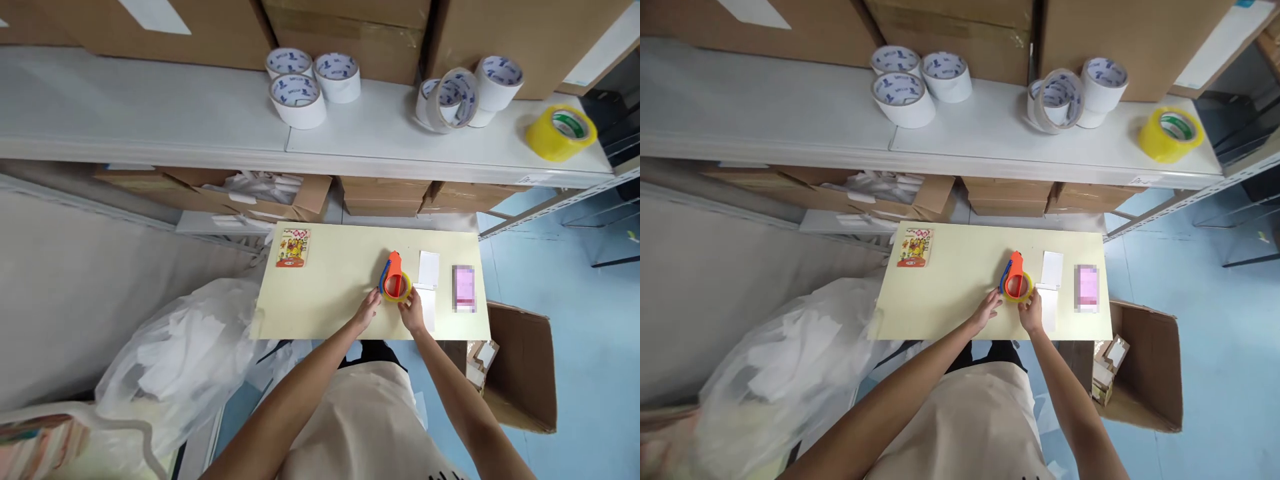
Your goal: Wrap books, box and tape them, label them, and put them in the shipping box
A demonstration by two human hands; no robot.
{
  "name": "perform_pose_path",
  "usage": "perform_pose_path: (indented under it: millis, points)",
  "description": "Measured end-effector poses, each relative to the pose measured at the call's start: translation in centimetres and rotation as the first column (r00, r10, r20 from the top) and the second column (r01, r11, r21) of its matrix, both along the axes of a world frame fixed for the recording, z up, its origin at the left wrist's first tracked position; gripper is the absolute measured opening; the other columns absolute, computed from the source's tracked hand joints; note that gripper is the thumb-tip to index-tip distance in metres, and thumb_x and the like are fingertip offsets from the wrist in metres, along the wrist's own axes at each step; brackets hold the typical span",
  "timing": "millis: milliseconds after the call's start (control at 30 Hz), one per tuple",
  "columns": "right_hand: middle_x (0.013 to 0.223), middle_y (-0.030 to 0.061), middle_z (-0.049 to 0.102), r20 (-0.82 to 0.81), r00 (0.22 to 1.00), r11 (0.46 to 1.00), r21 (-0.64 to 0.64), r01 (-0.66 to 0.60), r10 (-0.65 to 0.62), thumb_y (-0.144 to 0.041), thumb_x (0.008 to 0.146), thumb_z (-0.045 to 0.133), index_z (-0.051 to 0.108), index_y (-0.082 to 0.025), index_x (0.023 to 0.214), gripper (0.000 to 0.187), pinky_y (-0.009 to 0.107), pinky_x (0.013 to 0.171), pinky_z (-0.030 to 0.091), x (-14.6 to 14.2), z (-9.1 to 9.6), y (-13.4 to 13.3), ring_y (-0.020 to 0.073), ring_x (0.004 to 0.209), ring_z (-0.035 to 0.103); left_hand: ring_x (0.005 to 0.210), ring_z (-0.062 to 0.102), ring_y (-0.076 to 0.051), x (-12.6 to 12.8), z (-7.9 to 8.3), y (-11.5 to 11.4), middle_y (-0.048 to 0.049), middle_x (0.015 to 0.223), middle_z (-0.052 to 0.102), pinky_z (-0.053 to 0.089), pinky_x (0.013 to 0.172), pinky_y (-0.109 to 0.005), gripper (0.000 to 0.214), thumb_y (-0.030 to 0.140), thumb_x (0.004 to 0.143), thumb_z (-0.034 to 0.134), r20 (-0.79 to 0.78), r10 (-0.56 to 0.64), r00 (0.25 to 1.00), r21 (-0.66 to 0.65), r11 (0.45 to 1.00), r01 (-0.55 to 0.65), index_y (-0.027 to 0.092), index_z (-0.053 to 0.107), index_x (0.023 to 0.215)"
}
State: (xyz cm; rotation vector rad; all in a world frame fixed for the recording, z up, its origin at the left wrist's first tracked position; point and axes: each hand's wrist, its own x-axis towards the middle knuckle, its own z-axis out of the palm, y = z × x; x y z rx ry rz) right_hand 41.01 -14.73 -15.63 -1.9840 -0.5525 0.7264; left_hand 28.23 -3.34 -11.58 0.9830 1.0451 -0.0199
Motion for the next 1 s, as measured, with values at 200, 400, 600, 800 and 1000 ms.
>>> perform_pose_path:
  millis: [200, 400, 600, 800, 1000]
  points:
    - [0.139, 0.016, 0.045, 0.154, 0.985, 0.987, 0.127, -0.099, 0.079, -0.029, 0.086, 0.051, 0.036, -0.024, 0.141, 0.057, 0.049, 0.099, 0.051, -2.7, 4.5, -1.1, 0.0269, 0.129, 0.049, 0.127, 0.054, -0.033, -5.8, 0.4, -1.2, -0.0185, 0.141, 0.054, 0.043, 0.105, -0.047, 0.071, 0.058, 0.072, 0.07, -0.021, 0.063, 0.998, 0.111, 0.992, -0.06, 0.018, 0.057, 0.129]
    - [0.102, 0.0126, 0.068, 0.021, 0.921, 0.919, 0.065, -0.389, 0.389, -0.031, 0.086, 0.048, 0.058, -0.018, 0.115, 0.033, 0.032, 0.059, 0.059, -6.3, 5.7, -0.1, 0.0176, 0.07, 0.067, 0.118, 0.062, -0.029, -15.3, 2.6, -1.8, -0.0164, 0.129, 0.064, 0.051, 0.096, -0.038, 0.049, 0.049, 0.078, 0.062, -0.233, 0.203, 0.951, 0.297, 0.946, -0.129, 0.018, 0.063, 0.117]
    - [0.084, 0.009, 0.073, 0.056, 0.792, 0.789, 0.069, -0.611, 0.608, -0.035, 0.083, 0.05, 0.066, -0.019, 0.1, 0.028, 0.031, 0.06, 0.059, -11.3, 5.8, 2.2, 0.019, 0.069, 0.069, 0.108, 0.067, -0.03, -24.2, 4.6, -5.5, -0.0145, 0.123, 0.067, 0.05, 0.094, -0.04, 0.037, 0.035, 0.079, 0.059, -0.29, 0.37, 0.883, 0.412, 0.881, -0.234, 0.022, 0.064, 0.113]
    - [0.083, 0.0083, 0.075, 0.126, 0.628, 0.627, 0.057, -0.777, 0.768, -0.038, 0.082, 0.049, 0.069, -0.02, 0.094, 0.029, 0.032, 0.062, 0.06, -19.1, 7.1, 2.9, 0.019, 0.068, 0.07, 0.101, 0.068, -0.028, -32.5, 4.8, -11.9, -0.0121, 0.117, 0.069, 0.052, 0.09, -0.037, 0.036, 0.036, 0.076, 0.061, -0.225, 0.491, 0.841, 0.471, 0.811, -0.348, 0.022, 0.065, 0.109]
    - [0.088, 0.0071, 0.076, 0.232, 0.456, 0.448, 0.092, -0.89, 0.859, -0.035, 0.081, 0.051, 0.07, -0.022, 0.095, 0.027, 0.033, 0.062, 0.059, -28.1, 8.9, 4.6, 0.0196, 0.067, 0.069, 0.1, 0.067, -0.027, -39.5, 4.8, -15.0, -0.0103, 0.103, 0.071, 0.052, 0.092, -0.04, 0.037, 0.045, 0.074, 0.062, -0.057, 0.677, 0.734, 0.573, 0.624, -0.531, 0.02, 0.066, 0.101]
